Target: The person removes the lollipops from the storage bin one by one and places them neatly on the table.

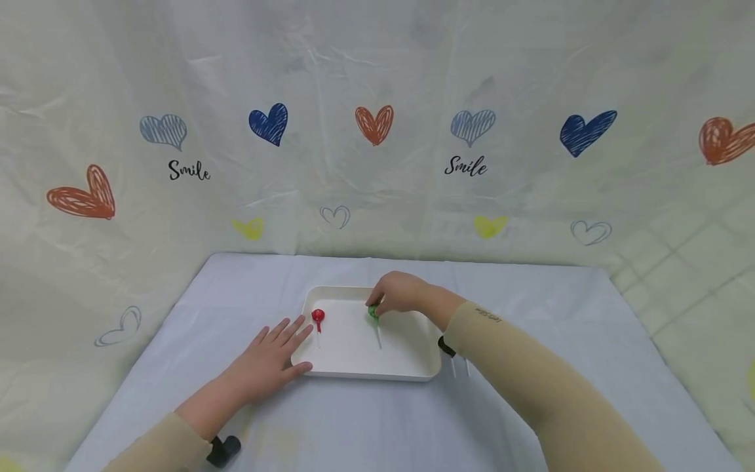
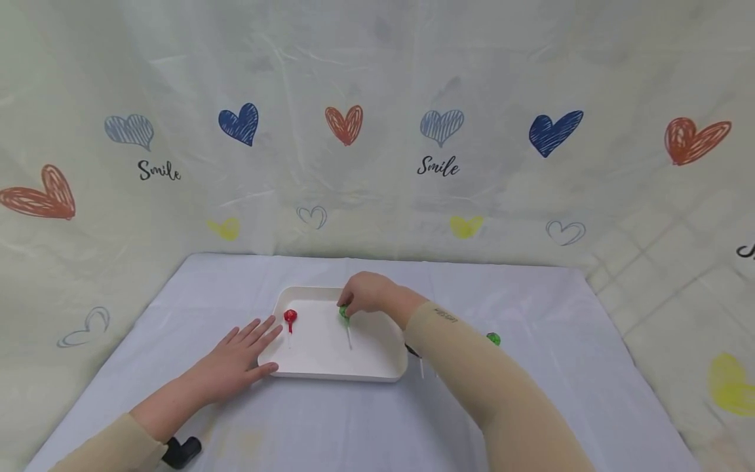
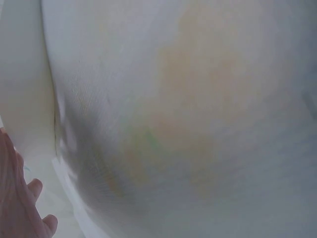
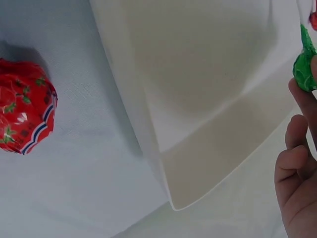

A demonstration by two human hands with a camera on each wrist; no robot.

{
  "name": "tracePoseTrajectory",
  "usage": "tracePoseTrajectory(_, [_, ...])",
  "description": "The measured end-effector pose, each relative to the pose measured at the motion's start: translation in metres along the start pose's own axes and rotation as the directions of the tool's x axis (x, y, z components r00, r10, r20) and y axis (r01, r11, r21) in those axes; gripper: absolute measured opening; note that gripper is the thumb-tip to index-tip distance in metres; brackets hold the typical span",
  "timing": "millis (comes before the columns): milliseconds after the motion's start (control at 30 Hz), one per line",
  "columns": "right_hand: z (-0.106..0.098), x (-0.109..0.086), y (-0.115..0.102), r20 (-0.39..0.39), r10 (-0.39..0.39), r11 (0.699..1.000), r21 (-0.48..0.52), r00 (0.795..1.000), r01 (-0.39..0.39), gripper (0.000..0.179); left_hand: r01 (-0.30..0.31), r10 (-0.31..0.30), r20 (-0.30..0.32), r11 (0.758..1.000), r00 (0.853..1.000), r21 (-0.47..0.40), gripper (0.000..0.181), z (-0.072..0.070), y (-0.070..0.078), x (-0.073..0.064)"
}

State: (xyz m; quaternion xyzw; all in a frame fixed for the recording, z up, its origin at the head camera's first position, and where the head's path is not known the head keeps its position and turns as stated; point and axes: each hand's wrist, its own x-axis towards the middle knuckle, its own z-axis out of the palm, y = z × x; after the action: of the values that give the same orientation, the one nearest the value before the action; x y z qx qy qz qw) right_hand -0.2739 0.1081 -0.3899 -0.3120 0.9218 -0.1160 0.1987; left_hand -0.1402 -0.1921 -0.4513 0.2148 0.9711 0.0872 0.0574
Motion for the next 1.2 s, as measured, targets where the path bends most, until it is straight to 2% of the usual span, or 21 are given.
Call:
tracePoseTrajectory(233, [-0.007,-0.01,0.01,-0.041,0.028,1.0,0.007,0.999,-0.028,0.029,0.002,-0.002,0.006,1.0,1.0,0.005,0.082,0.002,-0.002,0.001])
tracePoseTrajectory(433, [-0.017,-0.027,0.015,-0.076,0.019,0.999,0.044,0.997,-0.016,0.029,0.003,-0.003,-0.002,1.0,1.0,0.002,0.082,0.008,-0.006,0.002])
tracePoseTrajectory(600, [-0.025,-0.044,0.027,-0.103,0.061,0.997,0.051,0.993,-0.056,0.029,0.008,-0.008,-0.005,1.0,1.0,-0.01,0.081,0.008,-0.004,0.001])
tracePoseTrajectory(867, [-0.038,-0.086,0.051,-0.129,0.134,0.988,0.098,0.983,-0.122,0.031,0.009,-0.009,-0.01,1.0,1.0,-0.029,0.081,0.002,-0.001,0.0])
tracePoseTrajectory(1067, [-0.031,-0.118,0.086,-0.164,0.158,0.983,0.122,0.974,-0.139,0.032,0.005,-0.005,-0.007,1.0,1.0,-0.017,0.082,0.002,-0.002,0.0])
tracePoseTrajectory(1200, [-0.024,-0.142,0.104,-0.161,0.21,0.972,0.145,0.964,-0.187,0.032,0.004,-0.004,-0.003,1.0,1.0,-0.019,0.082,0.003,-0.002,0.0])
